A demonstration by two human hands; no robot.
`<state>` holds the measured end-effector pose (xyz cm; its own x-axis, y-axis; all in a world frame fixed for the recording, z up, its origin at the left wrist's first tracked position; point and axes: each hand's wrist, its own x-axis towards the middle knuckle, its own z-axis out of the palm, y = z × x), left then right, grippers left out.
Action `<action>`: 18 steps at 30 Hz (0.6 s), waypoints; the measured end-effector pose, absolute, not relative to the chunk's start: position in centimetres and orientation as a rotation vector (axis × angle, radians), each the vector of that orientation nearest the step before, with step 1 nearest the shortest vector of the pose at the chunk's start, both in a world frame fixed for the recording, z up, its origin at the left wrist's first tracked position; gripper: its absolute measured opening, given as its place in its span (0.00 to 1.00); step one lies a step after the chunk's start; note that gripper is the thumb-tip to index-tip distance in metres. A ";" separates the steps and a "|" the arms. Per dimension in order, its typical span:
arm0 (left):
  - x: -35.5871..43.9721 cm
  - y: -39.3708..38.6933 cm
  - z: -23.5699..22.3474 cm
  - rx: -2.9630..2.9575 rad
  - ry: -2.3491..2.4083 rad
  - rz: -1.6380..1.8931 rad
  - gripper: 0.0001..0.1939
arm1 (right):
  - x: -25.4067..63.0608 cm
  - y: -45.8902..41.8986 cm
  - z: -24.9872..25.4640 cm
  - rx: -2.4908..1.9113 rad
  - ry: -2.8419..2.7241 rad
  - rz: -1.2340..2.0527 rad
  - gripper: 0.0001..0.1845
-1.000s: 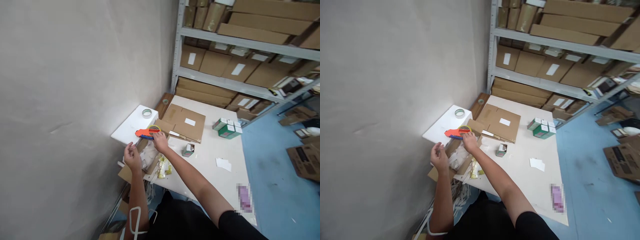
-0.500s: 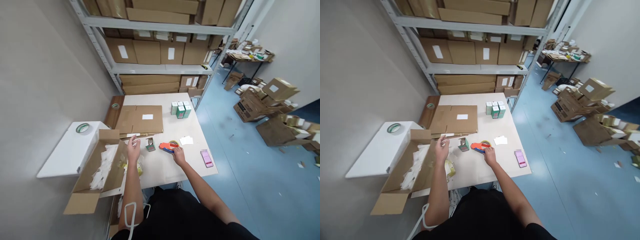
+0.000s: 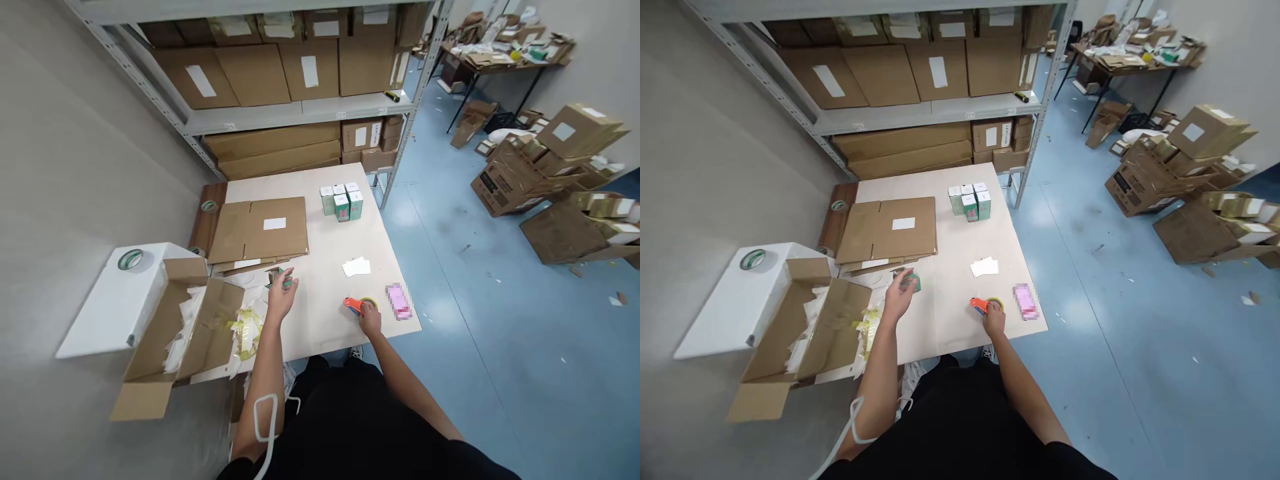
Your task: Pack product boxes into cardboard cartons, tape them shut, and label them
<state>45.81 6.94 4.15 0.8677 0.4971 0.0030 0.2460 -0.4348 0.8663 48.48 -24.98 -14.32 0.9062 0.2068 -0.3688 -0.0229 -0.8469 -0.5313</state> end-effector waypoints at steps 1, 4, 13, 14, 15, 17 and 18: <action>45.6 7.0 4.4 2.036 0.547 0.303 0.23 | 48.8 -24.4 -13.9 -2.539 -0.165 0.517 0.22; 44.6 7.5 5.5 2.024 0.574 0.319 0.23 | 50.5 -21.5 -12.3 -2.477 -0.301 0.422 0.26; 42.1 16.6 7.6 1.987 0.724 0.508 0.22 | 56.2 -5.3 -5.6 -2.117 -0.682 0.184 0.32; 42.1 18.2 7.7 1.987 0.727 0.537 0.21 | 56.8 -3.3 -4.9 -2.098 -0.711 0.175 0.32; 42.2 19.9 7.8 1.985 0.729 0.560 0.21 | 57.3 -1.4 -4.3 -2.085 -0.735 0.170 0.32; 42.9 23.7 7.8 1.979 0.741 0.589 0.22 | 58.5 2.4 -3.3 -2.071 -0.767 0.175 0.32; 43.4 25.8 7.7 1.974 0.755 0.593 0.22 | 59.1 4.2 -3.0 -2.070 -0.776 0.184 0.32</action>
